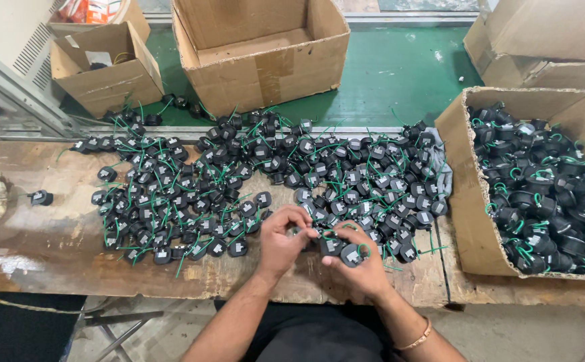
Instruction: The person picks up black power adapters with green wires from a workbench, coils each wire around the adapter body by hand, and places the finished adapters into a cardboard box beside the bench, working through the pile one at a time.
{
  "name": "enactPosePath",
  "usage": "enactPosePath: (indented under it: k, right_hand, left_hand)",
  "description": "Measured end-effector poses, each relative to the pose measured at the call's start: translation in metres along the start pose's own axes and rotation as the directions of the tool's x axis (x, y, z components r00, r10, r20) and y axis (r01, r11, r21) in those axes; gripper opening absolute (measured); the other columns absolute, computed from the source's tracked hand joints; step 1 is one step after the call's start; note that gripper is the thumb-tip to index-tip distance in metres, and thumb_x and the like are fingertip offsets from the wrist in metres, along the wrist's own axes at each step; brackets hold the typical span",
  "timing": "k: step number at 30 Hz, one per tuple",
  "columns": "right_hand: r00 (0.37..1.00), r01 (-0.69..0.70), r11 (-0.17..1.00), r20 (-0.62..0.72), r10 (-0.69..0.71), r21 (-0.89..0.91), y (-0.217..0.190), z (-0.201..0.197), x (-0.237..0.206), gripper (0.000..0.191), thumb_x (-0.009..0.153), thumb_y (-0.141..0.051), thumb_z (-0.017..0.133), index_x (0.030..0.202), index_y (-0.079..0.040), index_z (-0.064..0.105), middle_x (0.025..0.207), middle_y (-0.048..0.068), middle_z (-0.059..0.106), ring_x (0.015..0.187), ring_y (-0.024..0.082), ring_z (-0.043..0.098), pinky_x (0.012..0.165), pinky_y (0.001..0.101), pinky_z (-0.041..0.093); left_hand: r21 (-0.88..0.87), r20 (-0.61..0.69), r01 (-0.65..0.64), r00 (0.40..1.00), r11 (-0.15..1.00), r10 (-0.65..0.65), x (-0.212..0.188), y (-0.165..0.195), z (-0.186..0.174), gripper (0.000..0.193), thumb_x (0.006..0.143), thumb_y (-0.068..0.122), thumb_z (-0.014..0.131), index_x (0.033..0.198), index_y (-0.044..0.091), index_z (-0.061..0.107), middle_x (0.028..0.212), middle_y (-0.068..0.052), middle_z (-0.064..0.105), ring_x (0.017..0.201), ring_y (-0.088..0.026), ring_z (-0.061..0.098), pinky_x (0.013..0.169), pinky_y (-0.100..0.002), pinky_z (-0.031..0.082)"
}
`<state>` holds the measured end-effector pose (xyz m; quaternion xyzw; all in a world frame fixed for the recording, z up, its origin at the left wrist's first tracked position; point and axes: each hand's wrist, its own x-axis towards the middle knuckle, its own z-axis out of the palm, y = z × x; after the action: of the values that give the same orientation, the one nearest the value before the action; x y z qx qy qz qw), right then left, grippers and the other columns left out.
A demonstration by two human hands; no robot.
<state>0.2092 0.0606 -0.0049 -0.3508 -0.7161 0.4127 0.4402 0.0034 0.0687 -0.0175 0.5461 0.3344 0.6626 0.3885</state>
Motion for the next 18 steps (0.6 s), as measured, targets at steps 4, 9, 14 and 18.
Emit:
enactPosePath:
  k: [4,9,14,18]
  right_hand:
    - [0.975,-0.130,0.643,-0.022,0.223,0.755,0.008,0.000,0.012,0.049,0.081,-0.025,0.088,0.117,-0.005,0.062,0.116,0.008,0.058,0.108,0.027,0.059,0.086,0.0460,0.054]
    - [0.989,-0.048,0.216,0.016,0.146,0.975,0.010,-0.011,0.023,0.050,0.094,-0.039,0.080,0.122,-0.005,0.057,0.121,0.007,0.053,0.117,0.026,0.056,0.093,0.0426,0.055]
    - [0.974,-0.035,0.293,-0.032,0.223,0.955,-0.006,-0.025,0.005,0.045,0.093,-0.032,0.078,0.124,-0.008,0.055,0.121,0.007,0.052,0.113,0.025,0.056,0.085,0.0400,0.056]
    - [0.952,0.173,0.595,-0.289,0.105,0.785,-0.029,-0.065,-0.007,0.044,0.096,-0.024,0.081,0.126,-0.006,0.054,0.120,0.012,0.054,0.112,0.029,0.059,0.083,0.0404,0.058]
  left_hand:
    - [0.450,-0.122,-0.036,0.987,0.892,0.101,0.012,0.004,-0.008,0.027,0.086,0.006,0.082,0.106,0.002,0.064,0.109,-0.012,0.067,0.085,-0.019,0.064,0.075,-0.029,0.055]
    - [0.714,-0.074,-0.065,0.983,0.697,0.166,0.013,0.006,-0.001,0.043,0.088,0.003,0.072,0.130,0.002,0.061,0.122,-0.016,0.068,0.099,-0.032,0.066,0.081,-0.039,0.057]
    - [0.737,-0.008,-0.126,0.981,0.664,0.196,0.007,0.004,-0.010,0.040,0.087,0.001,0.071,0.126,0.004,0.062,0.117,-0.013,0.070,0.106,-0.034,0.066,0.088,-0.043,0.055]
    - [0.692,-0.026,-0.073,0.992,0.718,0.126,0.005,0.002,-0.010,0.038,0.088,0.000,0.072,0.124,0.004,0.063,0.118,-0.014,0.070,0.108,-0.034,0.066,0.082,-0.038,0.057]
